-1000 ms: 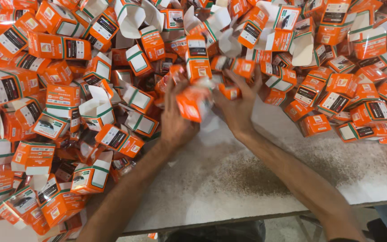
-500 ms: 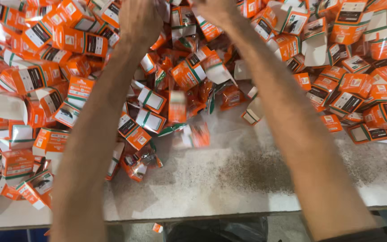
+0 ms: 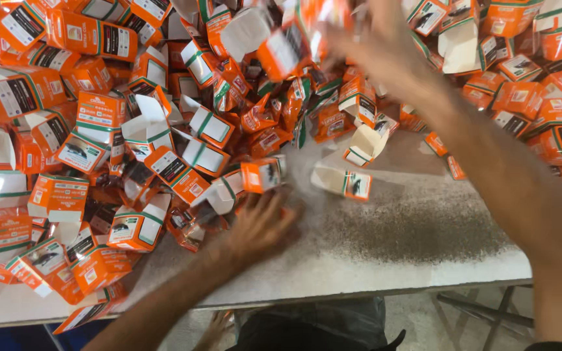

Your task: The person repeatedly picks small orange and green packets from a pile, places them into small orange cardboard boxes, folds the flaps closed, and sets the finished boxes aside. The process is continuous and repetitive throughout the clip.

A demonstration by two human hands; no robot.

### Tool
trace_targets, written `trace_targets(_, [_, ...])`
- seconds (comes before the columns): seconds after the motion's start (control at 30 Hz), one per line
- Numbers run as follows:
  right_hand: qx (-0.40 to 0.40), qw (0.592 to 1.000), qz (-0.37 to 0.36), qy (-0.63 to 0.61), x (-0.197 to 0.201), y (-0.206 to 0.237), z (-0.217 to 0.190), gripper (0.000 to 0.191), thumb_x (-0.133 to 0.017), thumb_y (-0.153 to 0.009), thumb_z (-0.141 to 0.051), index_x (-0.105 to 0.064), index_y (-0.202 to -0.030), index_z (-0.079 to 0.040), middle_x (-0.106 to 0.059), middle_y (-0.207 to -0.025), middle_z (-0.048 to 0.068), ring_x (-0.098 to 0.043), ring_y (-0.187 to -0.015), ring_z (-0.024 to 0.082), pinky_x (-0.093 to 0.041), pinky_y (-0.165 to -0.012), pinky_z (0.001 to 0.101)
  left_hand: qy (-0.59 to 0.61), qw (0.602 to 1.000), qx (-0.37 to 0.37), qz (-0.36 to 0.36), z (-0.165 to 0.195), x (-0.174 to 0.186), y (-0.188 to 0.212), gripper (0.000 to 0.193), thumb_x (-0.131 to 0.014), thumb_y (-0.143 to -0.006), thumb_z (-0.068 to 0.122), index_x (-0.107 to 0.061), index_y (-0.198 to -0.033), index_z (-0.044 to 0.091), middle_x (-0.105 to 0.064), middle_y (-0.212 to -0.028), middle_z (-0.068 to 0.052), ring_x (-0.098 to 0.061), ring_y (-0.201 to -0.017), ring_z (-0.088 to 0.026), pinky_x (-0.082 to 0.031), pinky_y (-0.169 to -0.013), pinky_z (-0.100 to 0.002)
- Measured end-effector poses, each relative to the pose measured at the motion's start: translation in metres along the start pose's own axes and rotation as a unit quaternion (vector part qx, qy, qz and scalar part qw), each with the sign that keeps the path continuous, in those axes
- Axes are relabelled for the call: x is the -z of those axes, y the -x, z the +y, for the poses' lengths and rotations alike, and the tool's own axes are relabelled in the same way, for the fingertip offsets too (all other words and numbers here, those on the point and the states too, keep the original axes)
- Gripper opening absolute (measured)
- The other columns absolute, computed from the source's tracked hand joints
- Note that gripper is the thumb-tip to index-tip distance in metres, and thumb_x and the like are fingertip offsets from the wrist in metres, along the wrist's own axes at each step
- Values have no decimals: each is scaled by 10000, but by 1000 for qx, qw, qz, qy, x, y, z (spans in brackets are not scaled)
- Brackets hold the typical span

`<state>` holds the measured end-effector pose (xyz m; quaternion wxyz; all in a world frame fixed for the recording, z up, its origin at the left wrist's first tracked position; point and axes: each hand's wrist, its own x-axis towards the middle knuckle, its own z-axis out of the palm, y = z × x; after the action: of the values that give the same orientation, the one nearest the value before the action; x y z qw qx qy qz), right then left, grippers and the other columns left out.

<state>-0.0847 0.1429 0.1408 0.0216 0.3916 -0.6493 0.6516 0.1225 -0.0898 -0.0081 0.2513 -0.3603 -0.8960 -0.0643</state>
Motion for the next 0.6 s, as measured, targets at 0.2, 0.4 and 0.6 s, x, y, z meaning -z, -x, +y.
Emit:
trace_targets(0.2, [-125, 991, -24, -27, -19, 143, -31, 739, -851, -809, -200, -513, -1448, -49, -656, -1317, 78, -640, -1233, 208, -542, -1087, 411, 28, 990, -115, 82, -73, 16, -54, 319, -824, -868, 269, -652, -1031, 55, -613, -937, -116, -626, -889, -293, -530, -780, -458])
trace_targets(0.4, [-85, 928, -177, 316, -32, 204, -44, 657, -977, -549, -348, -779, -1161, -208, -209, -1621, 212, -97, -1534, 480, -196, -1169, 579, -185, 967, 95, 147, -112, 99, -150, 859, -881, -830, 361, -431, -1498, 62, -414, -1435, -270, -396, -1342, -439, -346, -1106, -642])
trace_targets(0.6, [-137, 917, -106, 358, -29, 215, 5, 640, -952, -574, -451, -779, -1134, -195, 24, -1634, 297, -36, -1529, 509, -180, -1205, 562, -95, 994, -30, -43, -49, 20, -105, 1062, -880, -605, 487, -397, -1495, 167, -405, -1521, -203, -432, -1396, -383, -348, -1137, -601])
